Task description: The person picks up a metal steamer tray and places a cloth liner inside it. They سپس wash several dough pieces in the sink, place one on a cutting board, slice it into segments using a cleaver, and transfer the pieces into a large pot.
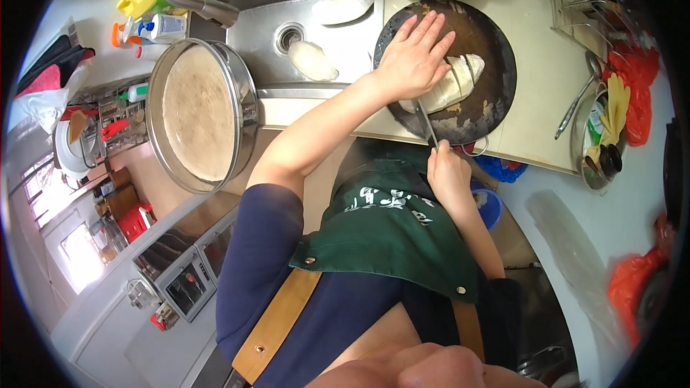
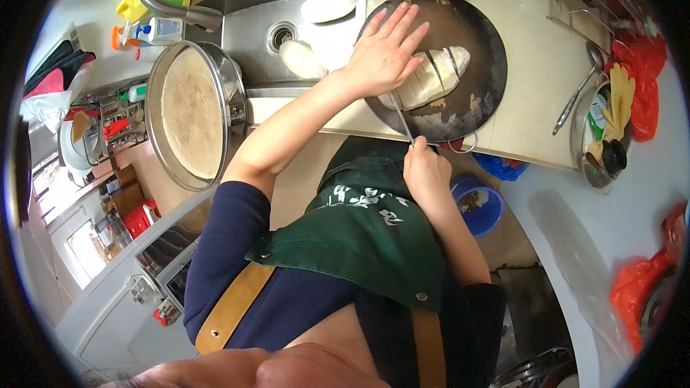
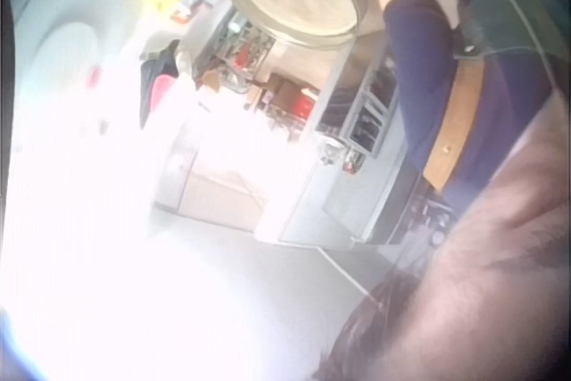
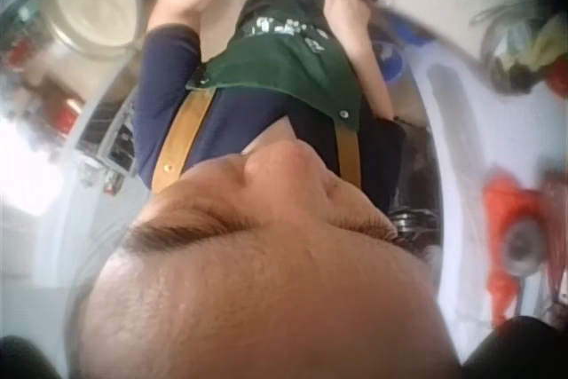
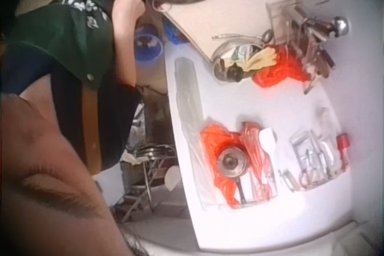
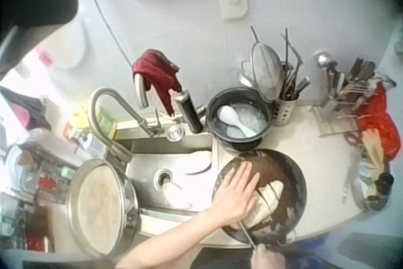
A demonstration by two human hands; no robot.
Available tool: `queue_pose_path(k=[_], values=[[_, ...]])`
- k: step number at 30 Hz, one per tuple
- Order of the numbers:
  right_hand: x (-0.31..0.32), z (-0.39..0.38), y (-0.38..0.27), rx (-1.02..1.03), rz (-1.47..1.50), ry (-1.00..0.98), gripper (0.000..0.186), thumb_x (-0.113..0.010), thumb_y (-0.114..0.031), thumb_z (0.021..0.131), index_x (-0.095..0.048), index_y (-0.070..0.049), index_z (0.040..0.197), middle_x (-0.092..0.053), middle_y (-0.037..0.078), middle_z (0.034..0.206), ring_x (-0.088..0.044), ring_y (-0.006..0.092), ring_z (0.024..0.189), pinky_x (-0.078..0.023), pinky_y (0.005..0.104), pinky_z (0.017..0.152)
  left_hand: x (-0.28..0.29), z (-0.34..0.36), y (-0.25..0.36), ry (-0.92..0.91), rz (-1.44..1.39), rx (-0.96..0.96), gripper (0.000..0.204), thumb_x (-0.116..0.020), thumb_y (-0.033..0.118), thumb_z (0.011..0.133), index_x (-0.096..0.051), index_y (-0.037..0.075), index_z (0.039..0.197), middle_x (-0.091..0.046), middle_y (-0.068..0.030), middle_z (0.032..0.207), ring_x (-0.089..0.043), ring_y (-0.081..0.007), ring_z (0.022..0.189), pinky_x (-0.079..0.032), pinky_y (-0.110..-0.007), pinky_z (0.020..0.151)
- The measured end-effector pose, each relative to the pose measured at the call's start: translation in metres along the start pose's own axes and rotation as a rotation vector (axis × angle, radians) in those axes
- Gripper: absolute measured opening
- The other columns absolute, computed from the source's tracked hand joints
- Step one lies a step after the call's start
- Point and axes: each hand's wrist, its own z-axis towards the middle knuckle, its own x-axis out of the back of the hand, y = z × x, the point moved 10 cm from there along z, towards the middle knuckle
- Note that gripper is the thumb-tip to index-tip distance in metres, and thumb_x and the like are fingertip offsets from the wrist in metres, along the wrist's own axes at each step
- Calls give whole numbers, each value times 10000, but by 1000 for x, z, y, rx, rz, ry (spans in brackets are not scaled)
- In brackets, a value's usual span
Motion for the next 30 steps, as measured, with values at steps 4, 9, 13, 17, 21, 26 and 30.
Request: queue_pose_path(k=[4,9,13,17,21,26,30], values=[[-8,10,-3,-20,14,-33,143,-519,-135,902,-465,-9,862,-591,186,608,-609,385,558,-485,473,505,21,6,13,20,-19,-48,576,-507,353,906,-405,68,1396,-317,-208,1477,-292,-337,1380,-210,-501,1103],[-21,10,6,-1,13,-27,143,-524,-141,896,-467,-25,835,-607,175,618,-623,361,546,-504,450,494,-33,-16,-22,-58,-135,100,596,-460,325,924,-332,39,1431,-240,-218,1511,-224,-345,1412,-149,-495,1135],[-12,7,7,27,58,27,158,-528,-156,898,-476,-29,819,-617,170,640,-620,353,526,-505,437,479,-16,-60,-84,257,-461,464,499,-480,186,895,-395,-9,1346,-378,-249,1411,-356,-387,1311,-248,-457,1094],[5,2,9,52,161,31,135,-535,-147,897,-496,-24,856,-620,185,676,-618,371,562,-499,461,516,-41,-116,-89,239,-625,567,396,-479,133,891,-469,-14,1258,-478,-226,1309,-438,-379,1221,-314,-430,1051],[36,-3,21,29,308,154,111,-554,-118,890,-499,-24,869,-608,183,660,-602,384,573,-478,471,519,-52,-116,-69,154,-668,517,392,-506,142,886,-483,-8,1247,-509,-216,1269,-469,-381,1182,-354,-424,1023],[37,-9,64,-127,489,252,145,-537,-131,920,-501,5,885,-583,191,628,-593,367,540,-450,442,487,-58,-97,-43,42,-552,337,576,-659,247,813,-450,0,1290,-489,-213,1300,-468,-375,1193,-370,-421,1015],[10,-26,99,-422,987,291,201,-525,-172,959,-520,28,983,-582,58,666,-539,107,498,-458,251,481,-61,-93,-40,10,-556,278,641,-706,289,769,-456,3,1285,-486,-216,1310,-471,-382,1192,-380,-433,1006]])
